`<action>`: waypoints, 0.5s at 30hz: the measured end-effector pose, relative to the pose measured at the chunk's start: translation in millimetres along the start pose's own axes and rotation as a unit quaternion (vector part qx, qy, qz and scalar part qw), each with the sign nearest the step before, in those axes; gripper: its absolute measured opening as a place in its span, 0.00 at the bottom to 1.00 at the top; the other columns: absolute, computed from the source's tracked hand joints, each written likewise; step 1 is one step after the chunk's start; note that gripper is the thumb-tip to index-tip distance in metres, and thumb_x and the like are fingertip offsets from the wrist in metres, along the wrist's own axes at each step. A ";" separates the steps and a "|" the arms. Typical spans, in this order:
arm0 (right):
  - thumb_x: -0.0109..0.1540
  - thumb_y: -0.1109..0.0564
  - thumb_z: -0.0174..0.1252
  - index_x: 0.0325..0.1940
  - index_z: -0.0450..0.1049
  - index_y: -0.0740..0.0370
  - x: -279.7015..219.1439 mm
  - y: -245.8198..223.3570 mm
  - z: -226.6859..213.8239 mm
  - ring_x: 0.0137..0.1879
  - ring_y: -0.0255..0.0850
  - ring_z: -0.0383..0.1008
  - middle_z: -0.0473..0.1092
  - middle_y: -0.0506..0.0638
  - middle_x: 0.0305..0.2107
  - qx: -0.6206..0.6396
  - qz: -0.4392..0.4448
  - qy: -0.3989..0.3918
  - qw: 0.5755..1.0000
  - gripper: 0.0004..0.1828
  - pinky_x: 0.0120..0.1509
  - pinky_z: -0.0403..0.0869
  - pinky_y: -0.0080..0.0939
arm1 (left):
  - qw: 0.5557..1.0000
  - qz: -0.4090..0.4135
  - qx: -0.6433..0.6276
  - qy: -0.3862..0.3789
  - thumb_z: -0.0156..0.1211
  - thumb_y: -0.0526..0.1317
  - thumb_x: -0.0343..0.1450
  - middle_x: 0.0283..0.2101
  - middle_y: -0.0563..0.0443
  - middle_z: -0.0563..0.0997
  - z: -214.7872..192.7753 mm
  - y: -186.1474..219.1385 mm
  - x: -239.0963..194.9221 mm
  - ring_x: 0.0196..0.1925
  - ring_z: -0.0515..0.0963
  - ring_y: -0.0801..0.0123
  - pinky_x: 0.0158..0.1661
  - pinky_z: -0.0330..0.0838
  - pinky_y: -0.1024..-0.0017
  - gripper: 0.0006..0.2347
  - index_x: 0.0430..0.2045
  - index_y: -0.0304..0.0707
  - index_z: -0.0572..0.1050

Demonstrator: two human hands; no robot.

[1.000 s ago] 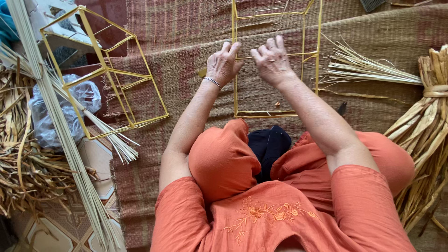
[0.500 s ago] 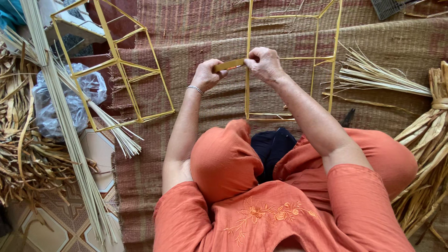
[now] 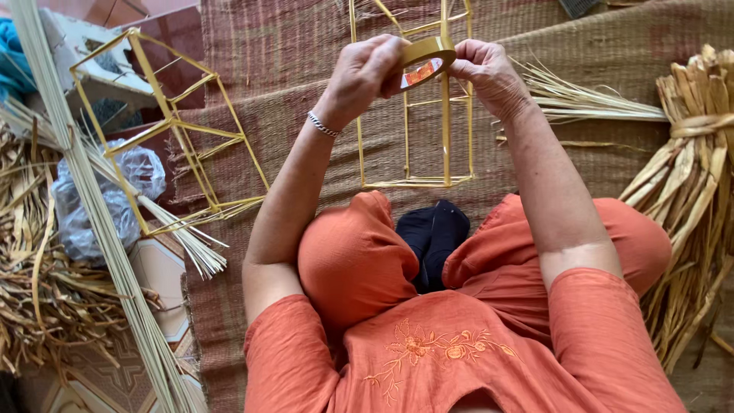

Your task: The person sits on a woven mat and weaves thin bamboo strips around a rectangular metal frame. They use their hands to thread the strips through the frame's grid and secure them with adhesive tape. The person uses scissors to trim the excess bamboo and tape during the process.

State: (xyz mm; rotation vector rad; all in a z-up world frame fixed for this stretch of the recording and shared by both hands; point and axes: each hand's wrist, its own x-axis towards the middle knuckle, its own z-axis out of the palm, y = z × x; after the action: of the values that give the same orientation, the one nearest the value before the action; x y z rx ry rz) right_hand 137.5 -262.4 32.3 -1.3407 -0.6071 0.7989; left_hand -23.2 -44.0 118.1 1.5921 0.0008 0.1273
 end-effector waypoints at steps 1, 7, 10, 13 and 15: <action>0.69 0.59 0.65 0.45 0.78 0.63 -2.9 3.6 -9.7 0.42 0.30 0.75 0.77 0.47 0.35 -0.009 0.005 0.013 1.000 0.05 0.53 0.77 0.33 | 0.999 -0.010 0.032 -0.005 0.49 0.45 0.81 0.25 0.56 0.77 9.8 1.2 7.0 0.24 0.74 0.81 0.25 0.70 0.81 0.15 0.46 0.32 0.80; 0.67 0.58 0.65 0.45 0.80 0.62 -24.8 20.3 -63.8 0.40 0.29 0.75 0.77 0.47 0.35 -0.124 0.011 0.095 0.988 0.05 0.48 0.76 0.33 | 0.962 0.006 0.270 -0.029 0.60 0.45 0.76 0.26 0.52 0.85 41.7 19.4 44.5 0.25 0.83 0.80 0.25 0.77 0.80 0.12 0.40 0.34 0.83; 0.67 0.58 0.64 0.45 0.80 0.60 -34.4 24.4 -72.6 0.41 0.29 0.76 0.78 0.47 0.35 -0.132 0.017 0.119 0.984 0.05 0.50 0.78 0.33 | 0.925 -0.027 0.378 -0.035 0.66 0.48 0.72 0.27 0.49 0.85 51.8 27.2 48.6 0.25 0.82 0.76 0.27 0.76 0.75 0.12 0.34 0.37 0.84; 0.67 0.58 0.64 0.44 0.80 0.60 -33.7 27.4 -67.6 0.40 0.29 0.75 0.78 0.48 0.35 -0.133 0.017 0.125 0.983 0.04 0.48 0.77 0.35 | 0.862 -0.073 0.501 -0.031 0.69 0.52 0.70 0.29 0.48 0.84 49.3 29.3 52.0 0.29 0.82 0.73 0.32 0.79 0.71 0.14 0.27 0.39 0.83; 0.67 0.59 0.64 0.44 0.80 0.60 -30.4 25.7 -67.0 0.42 0.29 0.78 0.80 0.47 0.37 -0.125 -0.006 0.111 0.986 0.04 0.50 0.80 0.35 | 0.790 -0.185 0.583 -0.036 0.67 0.54 0.70 0.28 0.48 0.83 39.7 31.2 57.4 0.29 0.82 0.68 0.32 0.80 0.68 0.15 0.26 0.40 0.81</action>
State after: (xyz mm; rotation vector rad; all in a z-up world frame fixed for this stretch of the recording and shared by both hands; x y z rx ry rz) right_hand 167.5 -326.1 -1.2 -1.6291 -0.5501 0.5650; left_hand 34.6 -79.8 153.1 2.8032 0.4037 -0.3166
